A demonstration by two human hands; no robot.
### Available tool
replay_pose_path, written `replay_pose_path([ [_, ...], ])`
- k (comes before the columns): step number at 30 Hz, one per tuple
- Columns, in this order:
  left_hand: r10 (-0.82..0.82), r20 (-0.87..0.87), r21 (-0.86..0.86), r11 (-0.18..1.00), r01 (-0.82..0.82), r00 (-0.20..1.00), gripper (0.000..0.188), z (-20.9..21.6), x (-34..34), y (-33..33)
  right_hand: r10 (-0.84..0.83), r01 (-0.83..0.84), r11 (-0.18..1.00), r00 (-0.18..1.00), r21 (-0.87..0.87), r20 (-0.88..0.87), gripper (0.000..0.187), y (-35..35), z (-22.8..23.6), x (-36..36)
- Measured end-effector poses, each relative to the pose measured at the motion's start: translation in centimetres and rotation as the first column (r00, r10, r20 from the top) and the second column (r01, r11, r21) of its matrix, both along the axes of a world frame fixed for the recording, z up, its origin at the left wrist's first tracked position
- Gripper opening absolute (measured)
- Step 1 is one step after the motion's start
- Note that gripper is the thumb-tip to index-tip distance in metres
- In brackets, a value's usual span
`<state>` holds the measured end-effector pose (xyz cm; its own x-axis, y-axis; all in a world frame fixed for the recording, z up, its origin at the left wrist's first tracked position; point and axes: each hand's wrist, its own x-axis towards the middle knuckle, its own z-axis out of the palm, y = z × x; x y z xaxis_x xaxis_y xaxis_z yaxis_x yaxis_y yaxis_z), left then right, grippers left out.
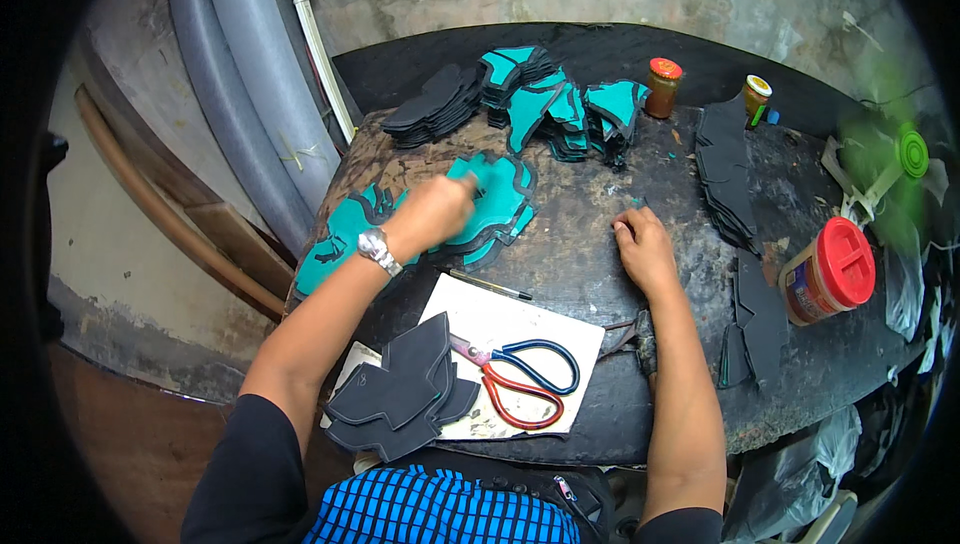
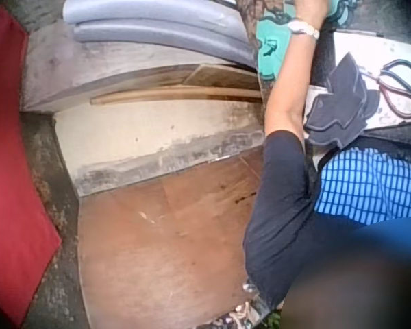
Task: The person uses shears to trim the edges of black rubber pieces, then stacks them. They pick up a green rubber piece, place it on a white board, and use a hammer to press and shape it. The person repeats this process with additional pieces, stacking the finished items on the table.
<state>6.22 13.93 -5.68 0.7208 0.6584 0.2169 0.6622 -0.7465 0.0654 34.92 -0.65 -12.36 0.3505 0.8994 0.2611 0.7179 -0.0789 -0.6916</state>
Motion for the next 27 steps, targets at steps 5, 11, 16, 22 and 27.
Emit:
replay_pose_path([
  [5, 0.177, 0.211, -0.324, 0.941, -0.102, 0.961, 0.051, -1.1, 0.3, 0.2, 0.01, -0.01, 1.0, 1.0, 0.026, -0.007, 0.018, 0.2, -0.1, 0.1],
  [11, 0.456, 0.199, -0.739, 0.651, -0.173, 0.867, 0.096, -2.0, 1.2, 3.5, 0.001, -0.001, 1.0, 1.0, -0.011, -0.001, 0.018, 0.2, 0.0, 0.1],
  [16, 0.725, 0.43, -0.899, 0.399, 0.181, 0.538, 0.085, -2.5, 4.1, 2.5, 0.004, -0.004, 1.0, 1.0, 0.002, 0.008, 0.018, 0.1, 0.3, 0.0],
  [22, 0.844, 0.26, -0.923, 0.074, 0.377, 0.469, 0.024, -3.6, 4.6, 3.7, 0.079, -0.079, 0.997, 0.997, -0.005, -0.027, 0.032, -0.2, 0.5, -0.4],
  [27, 0.766, 0.276, -0.954, 0.142, 0.265, 0.581, 0.022, -3.6, 7.9, 1.9, 0.09, -0.09, 0.996, 0.996, 0.022, 0.011, 0.035, -0.3, 0.3, -0.4],
])
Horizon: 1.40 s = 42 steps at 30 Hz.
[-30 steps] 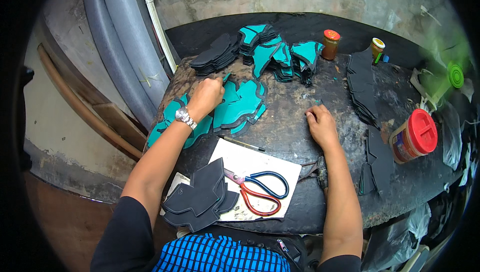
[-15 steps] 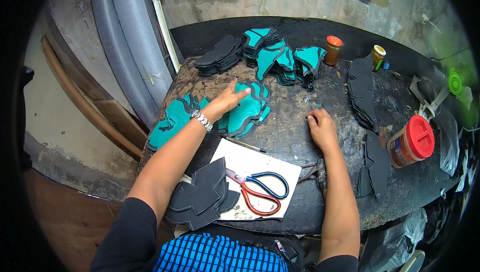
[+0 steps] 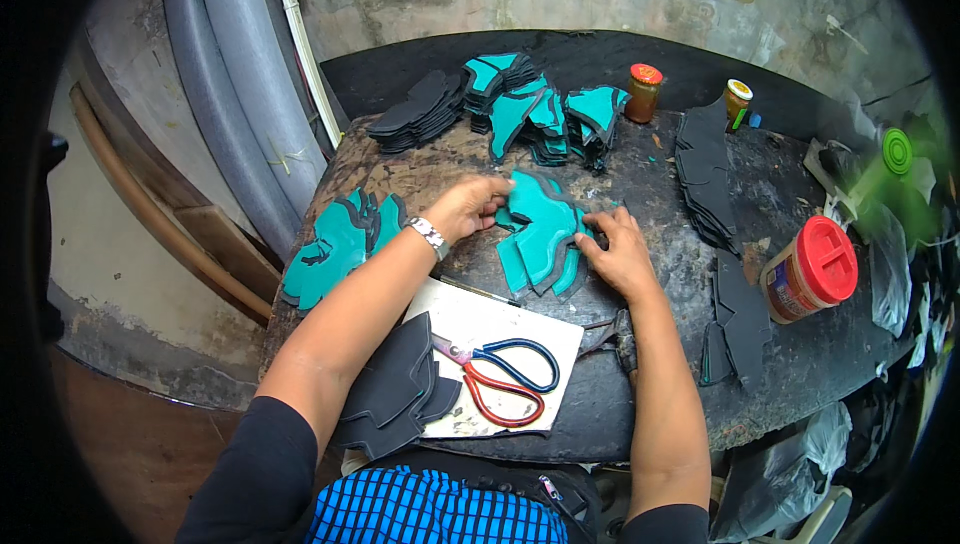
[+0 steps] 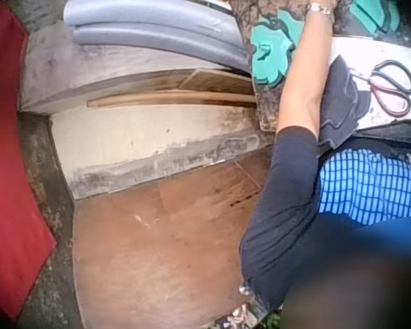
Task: The person uses shears to trim the edges of black rubber pieces, then stacks them. They pick up a green rubber piece, place it on a white board, and use a hammer to press and shape it. The person repeats this process with additional pieces, stacking the finished items on the table.
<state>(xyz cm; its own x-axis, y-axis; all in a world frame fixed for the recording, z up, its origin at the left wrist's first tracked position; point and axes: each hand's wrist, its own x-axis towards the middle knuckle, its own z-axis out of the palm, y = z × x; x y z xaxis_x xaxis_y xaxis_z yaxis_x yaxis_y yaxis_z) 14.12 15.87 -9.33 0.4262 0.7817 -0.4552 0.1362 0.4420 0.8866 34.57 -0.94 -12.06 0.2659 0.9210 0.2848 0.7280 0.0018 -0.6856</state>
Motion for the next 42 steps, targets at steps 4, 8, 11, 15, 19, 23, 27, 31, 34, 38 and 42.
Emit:
replay_pose_path([
  [4, -0.012, -0.029, 0.078, 0.997, 0.014, 1.0, 0.031, 1.1, 2.2, -2.0, -0.002, 0.002, 1.0, 0.997, -0.006, -0.075, 0.034, 0.2, -0.1, 0.3],
  [8, 0.085, -0.153, 0.177, 0.983, -0.058, 0.985, 0.048, 0.7, 3.1, -2.6, -0.02, 0.02, 1.0, 0.996, 0.008, -0.084, 0.034, 0.2, -0.1, 0.4],
  [11, 0.259, -0.252, 0.361, 0.919, -0.158, 0.932, 0.051, -0.8, 3.3, -2.4, -0.032, 0.033, 0.999, 0.996, 0.015, -0.084, 0.033, 0.2, -0.1, 0.3],
  [15, 0.24, -0.021, 0.134, 0.963, -0.235, 0.971, 0.03, -1.1, 1.9, -0.9, -0.058, 0.061, 0.998, 0.994, 0.024, -0.094, 0.03, 0.3, 0.1, 0.1],
  [19, 0.077, 0.114, -0.095, 0.993, -0.066, 0.99, 0.014, -0.2, 0.9, -0.1, -0.09, 0.1, 0.994, 0.983, 0.054, -0.161, 0.027, 0.3, 0.0, 0.1],
  [23, -0.067, 0.203, -0.022, 0.997, 0.073, 0.977, 0.027, -0.9, 2.8, -1.8, -0.07, 0.085, 0.992, 0.986, 0.094, -0.153, 0.027, 0.3, -0.5, 0.6],
  [27, -0.208, 0.295, 0.133, 0.975, 0.176, 0.933, 0.029, -1.1, 4.3, -2.9, 0.017, 0.018, 0.983, 0.981, 0.181, -0.192, 0.027, 0.7, -1.3, 1.3],
  [31, 0.277, -0.409, 0.737, 0.662, 0.136, 0.869, 0.051, -1.3, 7.1, -4.5, -0.021, 0.055, 0.989, 0.972, 0.138, -0.235, 0.028, 1.2, -1.5, 1.6],
  [34, 0.363, -0.313, 0.65, 0.756, -0.08, 0.878, 0.048, -2.7, 8.5, -4.6, -0.075, 0.088, 0.995, 0.976, 0.052, -0.203, 0.03, 1.1, -1.5, 1.9],
  [38, 0.155, 0.108, 0.275, 0.945, -0.179, 0.982, 0.03, -4.2, 7.0, -2.9, -0.052, 0.065, 0.995, 0.987, 0.081, -0.153, 0.03, 0.9, -1.7, 2.2],
  [42, 0.016, 0.339, 0.043, 0.999, -0.033, 0.941, 0.02, -2.4, 5.3, -3.4, -0.07, 0.088, 0.994, 0.968, 0.066, -0.241, 0.032, 1.2, -1.8, 2.3],
])
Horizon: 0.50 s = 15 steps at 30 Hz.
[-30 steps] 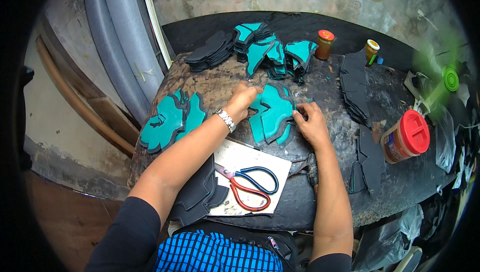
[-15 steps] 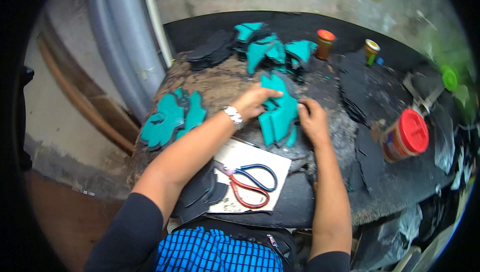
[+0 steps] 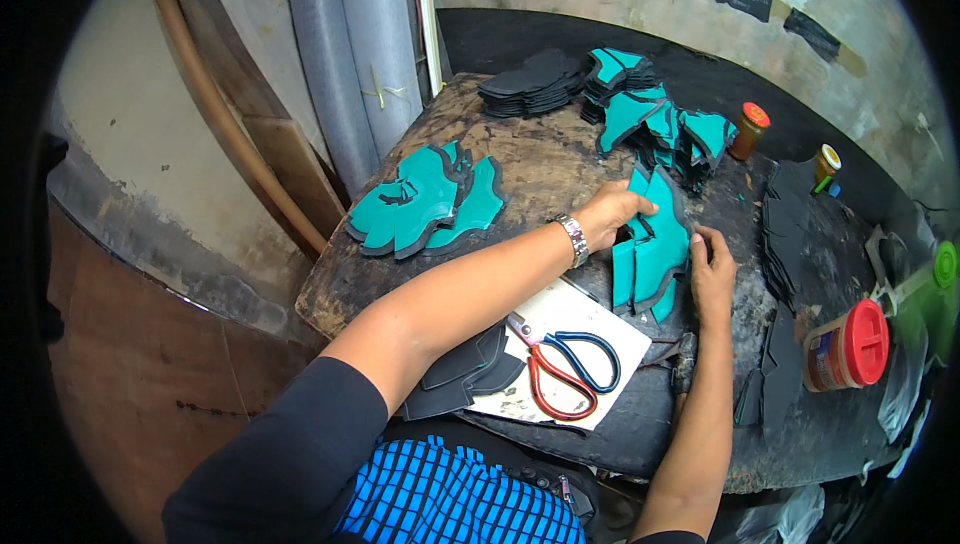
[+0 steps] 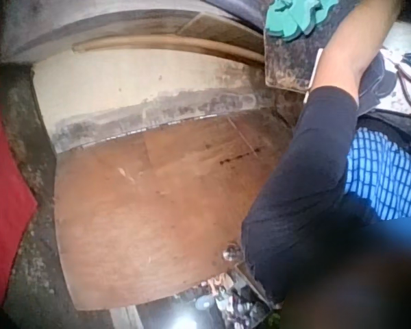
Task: The person uses shears to trim the edges of black rubber pieces, then stacks them. They pick up a green rubber piece, place it on a white board, and use a hammer to press and shape it. The person repeats this process with additional pieces, stacking the finished items on the table.
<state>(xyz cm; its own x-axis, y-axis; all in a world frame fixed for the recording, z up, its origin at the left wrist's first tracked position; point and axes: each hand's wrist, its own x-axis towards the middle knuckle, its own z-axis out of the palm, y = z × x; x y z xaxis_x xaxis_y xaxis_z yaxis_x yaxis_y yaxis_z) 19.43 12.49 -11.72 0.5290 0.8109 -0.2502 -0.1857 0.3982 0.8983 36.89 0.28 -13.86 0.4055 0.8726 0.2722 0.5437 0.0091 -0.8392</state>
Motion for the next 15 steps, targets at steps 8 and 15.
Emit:
replay_pose_path([
  [8, 0.12, 0.118, 0.563, 0.81, -0.166, 0.986, 0.039, 13.7, -8.2, 2.4, -0.048, 0.059, 0.997, 0.975, 0.045, -0.219, 0.045, -0.1, 0.3, 0.3],
  [15, 0.021, -0.497, 0.585, 0.746, 0.318, 0.867, 0.074, 17.7, -27.1, 6.0, -0.007, 0.01, 1.0, 0.981, 0.016, -0.192, 0.044, 0.0, 0.2, 0.3],
])
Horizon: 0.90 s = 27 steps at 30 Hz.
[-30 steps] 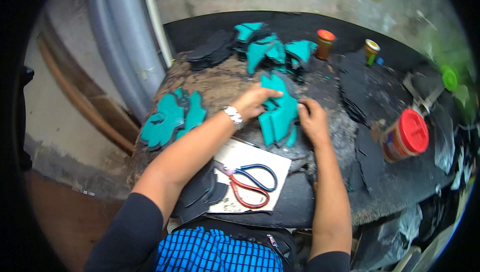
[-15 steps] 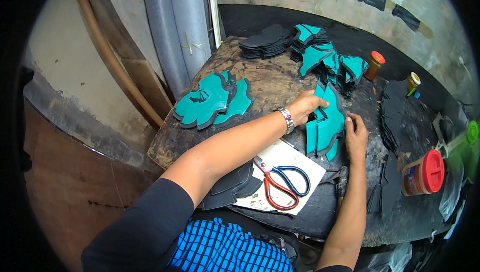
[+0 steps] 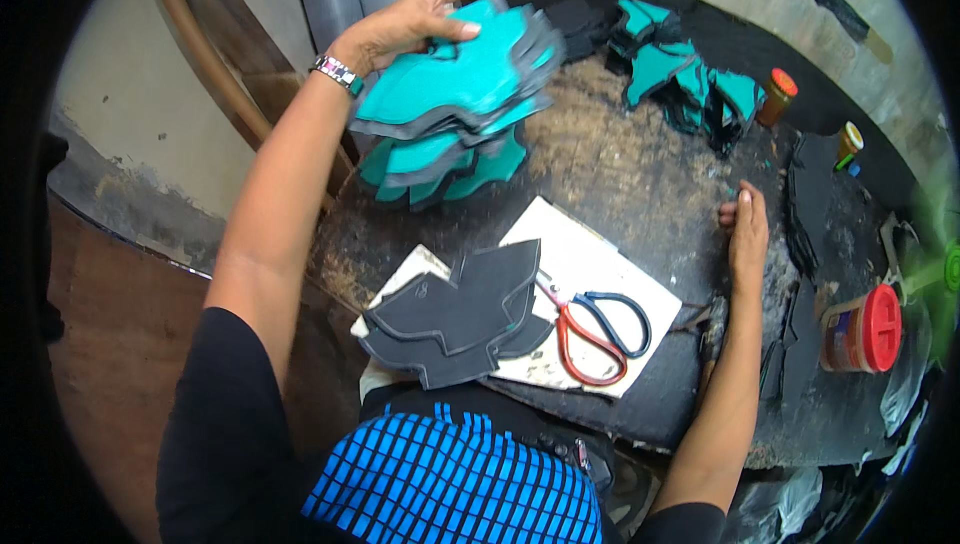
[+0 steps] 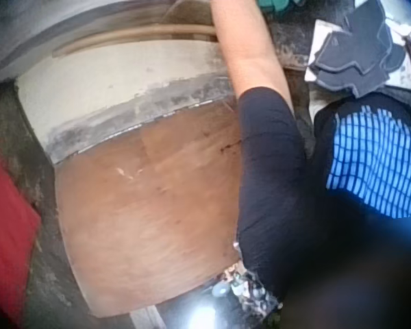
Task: The person uses shears to trim the edges of black rubber pieces, then stacks them. They pick up a green rubber piece, place it on a white board, and use a hammer to press and shape it. The person repeats this process with additional pieces, stacking the finished items on the table.
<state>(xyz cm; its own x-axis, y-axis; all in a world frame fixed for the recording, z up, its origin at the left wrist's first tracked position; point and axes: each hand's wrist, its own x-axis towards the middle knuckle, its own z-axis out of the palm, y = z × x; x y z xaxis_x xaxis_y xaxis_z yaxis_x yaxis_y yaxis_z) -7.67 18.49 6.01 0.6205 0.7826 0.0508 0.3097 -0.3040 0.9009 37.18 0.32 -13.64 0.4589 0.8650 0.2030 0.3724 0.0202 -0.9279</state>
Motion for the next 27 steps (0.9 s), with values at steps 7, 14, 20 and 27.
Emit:
replay_pose_path([
  [7, 0.095, -0.316, 0.236, 0.972, -0.019, 0.944, 0.084, -7.7, -4.1, -10.0, 0.064, -0.063, 0.997, 0.997, -0.033, 0.041, 0.032, -0.1, -0.2, 0.7],
  [14, 0.06, -0.516, 0.194, 0.98, 0.048, 0.854, 0.095, -8.7, -5.0, -26.6, 0.016, 0.003, 0.998, 0.941, -0.056, 0.339, 0.021, -0.3, 0.6, -0.7],
  [20, 0.201, -0.263, -0.023, 0.976, -0.214, 0.944, 0.079, -10.0, -4.6, -27.2, 0.359, -0.292, 0.932, 0.829, -0.216, 0.428, 0.022, -2.5, 6.6, -8.7],
  [27, 0.213, -0.301, 0.145, 0.974, -0.176, 0.929, 0.074, -10.2, -3.4, -27.3, 0.737, -0.588, 0.661, 0.391, -0.466, 0.552, 0.033, -6.2, 8.7, -17.4],
])
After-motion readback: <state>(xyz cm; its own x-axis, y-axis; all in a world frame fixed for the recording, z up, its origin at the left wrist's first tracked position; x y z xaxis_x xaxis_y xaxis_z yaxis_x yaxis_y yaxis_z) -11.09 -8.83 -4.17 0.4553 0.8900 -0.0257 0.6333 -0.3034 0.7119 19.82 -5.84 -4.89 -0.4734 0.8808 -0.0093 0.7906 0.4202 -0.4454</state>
